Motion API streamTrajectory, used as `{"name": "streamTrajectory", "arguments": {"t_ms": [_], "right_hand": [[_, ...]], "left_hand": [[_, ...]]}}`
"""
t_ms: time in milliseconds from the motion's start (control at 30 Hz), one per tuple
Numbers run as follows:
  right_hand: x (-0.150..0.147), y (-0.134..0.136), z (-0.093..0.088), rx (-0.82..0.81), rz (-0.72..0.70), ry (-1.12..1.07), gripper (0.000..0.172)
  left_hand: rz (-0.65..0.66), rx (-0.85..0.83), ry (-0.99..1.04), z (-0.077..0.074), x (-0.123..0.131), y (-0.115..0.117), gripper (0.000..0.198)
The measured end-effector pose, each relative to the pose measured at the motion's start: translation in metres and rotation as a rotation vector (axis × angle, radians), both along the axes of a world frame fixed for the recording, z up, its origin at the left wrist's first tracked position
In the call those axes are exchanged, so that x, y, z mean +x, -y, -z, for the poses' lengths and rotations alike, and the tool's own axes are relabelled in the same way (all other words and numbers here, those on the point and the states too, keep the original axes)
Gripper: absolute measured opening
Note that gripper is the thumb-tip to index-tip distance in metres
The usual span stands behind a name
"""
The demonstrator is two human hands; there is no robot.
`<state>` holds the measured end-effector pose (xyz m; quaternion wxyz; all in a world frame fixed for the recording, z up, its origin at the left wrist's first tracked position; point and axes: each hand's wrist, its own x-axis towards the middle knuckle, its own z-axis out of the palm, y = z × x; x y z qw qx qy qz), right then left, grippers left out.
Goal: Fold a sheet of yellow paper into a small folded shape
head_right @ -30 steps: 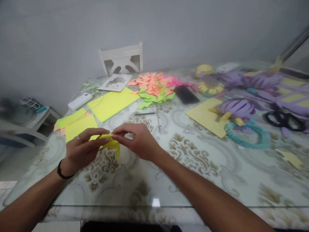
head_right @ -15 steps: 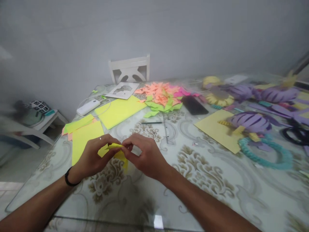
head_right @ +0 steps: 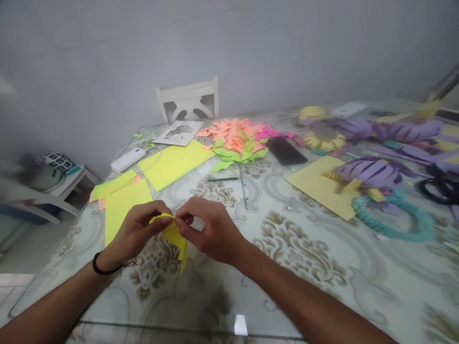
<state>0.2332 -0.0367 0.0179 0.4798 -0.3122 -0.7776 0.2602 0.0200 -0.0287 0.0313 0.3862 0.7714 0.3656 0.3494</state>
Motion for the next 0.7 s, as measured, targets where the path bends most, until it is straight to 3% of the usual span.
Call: {"name": "streamTrajectory", "arguments": {"t_ms": [167,333,533,700], "right_hand": [[0.0,-0.001,0.002,0.038,0.004,-0.021,0.012],[0.0,-0.004,0.005,0.178,0.095,0.028,0.013],[-0.002,-0.006,0.008,0.306,0.128,0.088,0.015],[-0.003,-0.005,0.009,0.273,0.115,0.096,0.013]], "left_hand": [[-0.021,-0.04,0.026,0.003,0.0,0.0,0.015],[-0.143,0.105,0.096,0.007,0.0,-0.006,0.014],[-0.1,0.044,0.132,0.006,0.0,-0.011,0.014],[-0.103,0.03,0.18,0.004,0.0,-0.01,0.01]]}}
